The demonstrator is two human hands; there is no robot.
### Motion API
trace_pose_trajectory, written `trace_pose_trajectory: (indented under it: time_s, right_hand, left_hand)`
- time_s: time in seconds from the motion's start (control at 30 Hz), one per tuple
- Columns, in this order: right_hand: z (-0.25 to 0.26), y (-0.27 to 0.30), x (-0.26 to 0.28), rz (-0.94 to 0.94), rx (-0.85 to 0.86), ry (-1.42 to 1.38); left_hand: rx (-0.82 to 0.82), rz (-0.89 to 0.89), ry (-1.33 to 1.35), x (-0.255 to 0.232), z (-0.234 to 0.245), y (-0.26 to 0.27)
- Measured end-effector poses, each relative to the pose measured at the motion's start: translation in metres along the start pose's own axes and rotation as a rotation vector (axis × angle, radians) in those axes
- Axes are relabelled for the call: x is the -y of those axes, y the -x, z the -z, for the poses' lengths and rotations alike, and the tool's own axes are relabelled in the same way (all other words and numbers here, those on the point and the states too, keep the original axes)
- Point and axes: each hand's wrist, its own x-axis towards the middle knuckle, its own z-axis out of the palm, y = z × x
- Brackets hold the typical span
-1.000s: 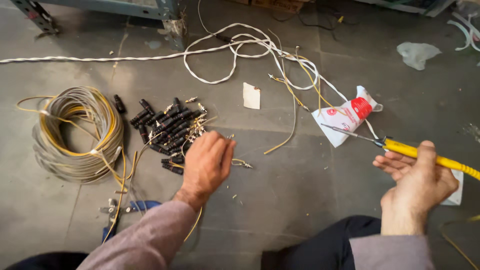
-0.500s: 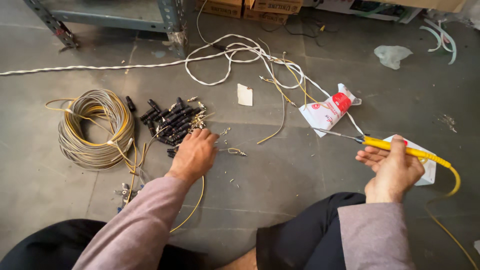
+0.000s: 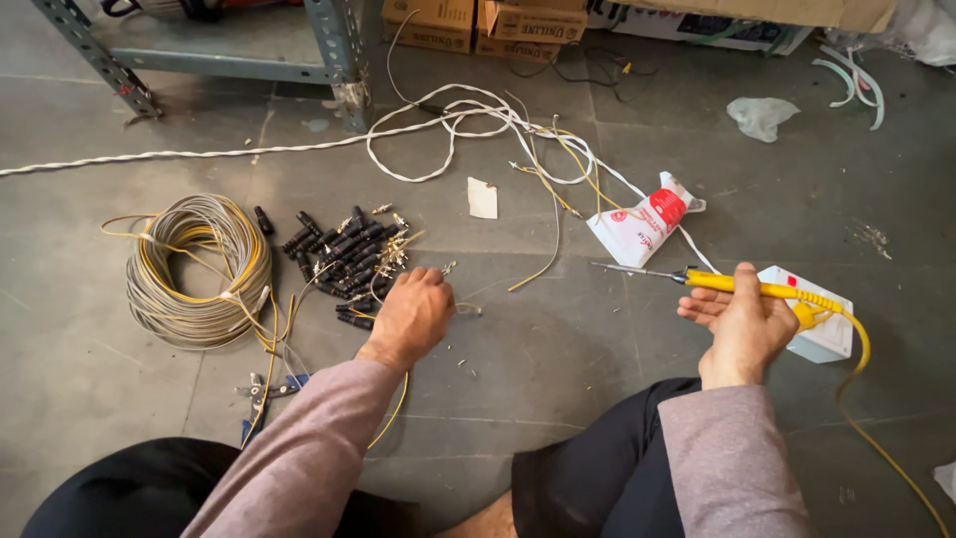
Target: The person sits on the floor and uses a soldering iron to attach small metal connectors to the ends of thin wires. They also use wire cutters to strip insulation and prepare the wire ends before soldering.
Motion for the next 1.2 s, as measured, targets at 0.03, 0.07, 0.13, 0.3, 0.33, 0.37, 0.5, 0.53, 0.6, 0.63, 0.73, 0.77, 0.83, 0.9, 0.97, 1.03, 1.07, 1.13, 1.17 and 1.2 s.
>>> trace_pose_trajectory:
  time_s: [0.03,0.07,0.13,0.3,0.33,0.37,0.5,0.53,0.6,0.63,0.73,0.77,0.83,0.9,0.97,1.03,1.07,1.13,1.17,1.2]
  right_hand:
    - [0.000,0.000,0.000,0.003,-0.002,-0.005]
    - [0.001,0.000,0.001,0.006,-0.003,-0.010]
    - [0.001,0.000,0.002,0.002,-0.012,-0.005]
    - [0.000,0.000,0.002,-0.005,-0.010,-0.025]
    - [0.000,0.000,0.002,-0.010,-0.010,-0.033]
    - [0.000,0.000,0.001,-0.014,-0.012,-0.041]
    - [0.002,-0.003,0.000,-0.020,-0.016,-0.043]
    - [0.003,-0.004,0.000,-0.024,-0.017,-0.044]
    - [0.003,-0.003,0.000,-0.027,-0.020,-0.045]
    - [0.003,-0.003,0.000,-0.025,-0.022,-0.046]
    - [0.002,-0.002,0.002,-0.024,-0.024,-0.042]
    - [0.002,-0.002,0.003,-0.025,-0.024,-0.040]
    - [0.002,-0.001,0.005,-0.029,-0.025,-0.045]
    - [0.001,-0.001,0.005,-0.031,-0.027,-0.048]
    - [0.001,-0.001,0.006,-0.032,-0.033,-0.047]
    - [0.001,-0.002,0.006,-0.036,-0.033,-0.050]
    - [0.002,-0.002,0.006,-0.038,-0.033,-0.051]
    - [0.003,-0.003,0.006,-0.036,-0.036,-0.057]
    - [0.003,-0.004,0.006,-0.036,-0.036,-0.061]
    - [0.003,-0.004,0.006,-0.036,-0.037,-0.061]
  left_hand:
    - [-0.024,0.012,0.111,0.000,0.004,-0.003]
    - [-0.008,0.074,0.203,-0.002,0.009,-0.005]
    - [0.023,0.198,0.383,-0.005,0.021,-0.008]
    - [-0.064,0.259,0.721,-0.016,0.049,-0.013]
    - [-0.026,0.330,0.759,-0.018,0.051,-0.014]
    - [-0.048,0.315,0.842,-0.019,0.053,-0.016]
    - [-0.102,0.245,1.134,-0.023,0.052,-0.019]
    - [-0.107,0.227,1.196,-0.023,0.052,-0.021]
    - [-0.105,0.259,1.219,-0.023,0.051,-0.020]
    - [-0.103,0.277,1.231,-0.023,0.052,-0.020]
    - [-0.125,0.306,1.327,-0.024,0.057,-0.022]
    - [-0.129,0.306,1.328,-0.025,0.059,-0.022]
    - [-0.138,0.306,1.329,-0.027,0.066,-0.022]
    - [-0.148,0.312,1.379,-0.029,0.071,-0.023]
    - [-0.163,0.310,1.418,-0.031,0.075,-0.024]
    - [-0.184,0.298,1.447,-0.032,0.077,-0.025]
    - [-0.179,0.365,1.460,-0.031,0.077,-0.025]
    - [-0.170,0.501,1.481,-0.028,0.074,-0.023]
    - [-0.196,0.618,1.531,-0.026,0.071,-0.024]
    - [-0.222,0.737,1.578,-0.024,0.068,-0.026]
